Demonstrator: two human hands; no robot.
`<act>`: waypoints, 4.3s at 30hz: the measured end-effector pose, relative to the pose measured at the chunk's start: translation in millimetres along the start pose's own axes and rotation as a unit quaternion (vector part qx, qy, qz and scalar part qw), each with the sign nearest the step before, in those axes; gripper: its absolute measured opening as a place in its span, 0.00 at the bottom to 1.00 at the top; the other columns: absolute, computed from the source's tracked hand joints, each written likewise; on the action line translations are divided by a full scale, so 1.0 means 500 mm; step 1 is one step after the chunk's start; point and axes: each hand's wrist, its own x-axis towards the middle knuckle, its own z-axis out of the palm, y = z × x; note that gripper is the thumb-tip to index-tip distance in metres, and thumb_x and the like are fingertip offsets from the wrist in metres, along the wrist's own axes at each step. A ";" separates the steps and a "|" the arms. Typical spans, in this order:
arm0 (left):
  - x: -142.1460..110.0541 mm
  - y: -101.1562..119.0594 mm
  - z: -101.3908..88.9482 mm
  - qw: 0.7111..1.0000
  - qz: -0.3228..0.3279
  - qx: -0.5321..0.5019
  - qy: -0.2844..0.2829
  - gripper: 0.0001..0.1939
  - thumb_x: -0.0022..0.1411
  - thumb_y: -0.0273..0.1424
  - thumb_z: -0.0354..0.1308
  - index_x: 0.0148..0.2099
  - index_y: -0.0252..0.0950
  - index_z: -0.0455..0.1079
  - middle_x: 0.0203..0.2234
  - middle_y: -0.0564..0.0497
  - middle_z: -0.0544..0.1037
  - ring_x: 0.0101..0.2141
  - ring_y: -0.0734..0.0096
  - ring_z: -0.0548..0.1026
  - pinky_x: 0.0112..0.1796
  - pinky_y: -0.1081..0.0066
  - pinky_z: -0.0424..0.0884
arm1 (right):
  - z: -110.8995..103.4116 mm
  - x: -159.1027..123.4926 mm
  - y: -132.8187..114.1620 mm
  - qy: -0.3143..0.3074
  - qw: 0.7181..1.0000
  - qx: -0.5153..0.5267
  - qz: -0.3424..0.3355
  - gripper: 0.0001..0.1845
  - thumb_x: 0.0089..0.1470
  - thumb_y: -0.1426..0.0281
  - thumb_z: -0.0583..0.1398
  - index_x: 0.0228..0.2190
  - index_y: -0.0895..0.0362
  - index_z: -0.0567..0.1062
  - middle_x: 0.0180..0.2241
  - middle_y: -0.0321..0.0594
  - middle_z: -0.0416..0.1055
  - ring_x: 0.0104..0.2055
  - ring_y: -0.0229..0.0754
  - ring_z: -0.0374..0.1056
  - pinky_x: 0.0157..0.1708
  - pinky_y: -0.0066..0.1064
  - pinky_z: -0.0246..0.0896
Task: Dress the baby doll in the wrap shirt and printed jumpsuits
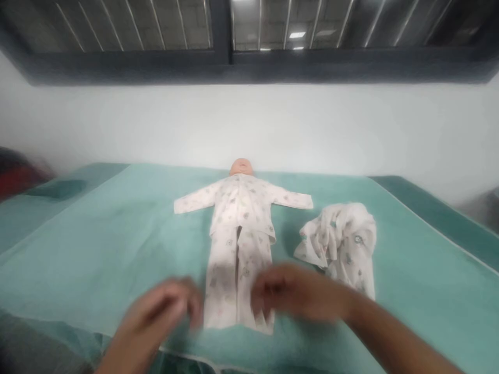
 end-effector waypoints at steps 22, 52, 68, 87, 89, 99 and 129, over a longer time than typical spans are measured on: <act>0.637 -0.107 -0.060 0.979 0.115 -0.012 0.166 0.21 0.66 0.25 0.44 0.52 0.38 0.76 0.54 0.51 0.77 0.57 0.66 0.71 0.61 0.63 0.63 | -0.227 0.505 0.146 0.360 0.900 -0.183 0.164 0.13 0.57 0.65 0.51 0.22 0.54 0.60 0.24 0.36 0.65 0.26 0.39 0.55 0.28 0.32 0.45; 0.561 -0.099 -0.048 0.971 0.163 0.030 0.174 0.08 0.65 0.32 0.57 0.43 0.43 0.78 0.56 0.52 0.75 0.60 0.65 0.67 0.62 0.60 0.60 | -0.138 0.409 0.217 0.475 0.872 0.056 -0.100 0.03 0.57 0.65 0.61 0.33 0.51 0.73 0.47 0.40 0.70 0.55 0.47 0.64 0.58 0.46 0.54; 0.562 -0.104 -0.044 0.968 0.175 0.021 0.178 0.10 0.67 0.35 0.54 0.44 0.44 0.76 0.55 0.51 0.75 0.59 0.64 0.68 0.62 0.59 0.61 | -0.154 0.407 0.220 0.424 0.887 0.078 -0.166 0.04 0.59 0.64 0.61 0.36 0.48 0.77 0.51 0.40 0.70 0.57 0.46 0.64 0.62 0.46 0.54; 0.530 -0.082 -0.075 0.984 0.171 -0.010 0.053 0.05 0.64 0.34 0.58 0.40 0.43 0.75 0.61 0.52 0.69 0.64 0.60 0.62 0.64 0.57 0.57 | -0.146 0.399 0.198 0.554 0.775 0.277 -0.125 0.03 0.54 0.68 0.57 0.29 0.52 0.70 0.37 0.40 0.73 0.47 0.47 0.69 0.53 0.43 0.60; 0.525 -0.082 -0.088 0.982 0.187 0.031 -0.002 0.06 0.63 0.33 0.60 0.43 0.45 0.75 0.64 0.54 0.66 0.67 0.59 0.56 0.66 0.54 0.54 | -0.144 0.391 0.183 0.534 0.805 0.229 -0.115 0.06 0.56 0.68 0.56 0.27 0.52 0.69 0.30 0.38 0.71 0.42 0.46 0.69 0.49 0.41 0.62; 0.523 -0.088 -0.095 0.980 0.191 0.056 -0.023 0.04 0.63 0.36 0.60 0.39 0.44 0.75 0.67 0.56 0.61 0.69 0.58 0.51 0.67 0.50 0.52 | -0.177 0.337 0.149 0.277 0.959 0.016 -0.049 0.04 0.56 0.64 0.62 0.34 0.51 0.74 0.36 0.36 0.69 0.37 0.41 0.63 0.38 0.35 0.59; 0.539 -0.078 -0.062 0.966 0.008 0.033 0.256 0.11 0.57 0.30 0.59 0.29 0.40 0.57 0.33 0.53 0.74 0.35 0.67 0.72 0.41 0.64 0.70 | -0.155 0.390 0.200 0.532 0.832 0.106 0.120 0.14 0.45 0.67 0.64 0.37 0.53 0.74 0.37 0.38 0.71 0.35 0.42 0.66 0.35 0.36 0.60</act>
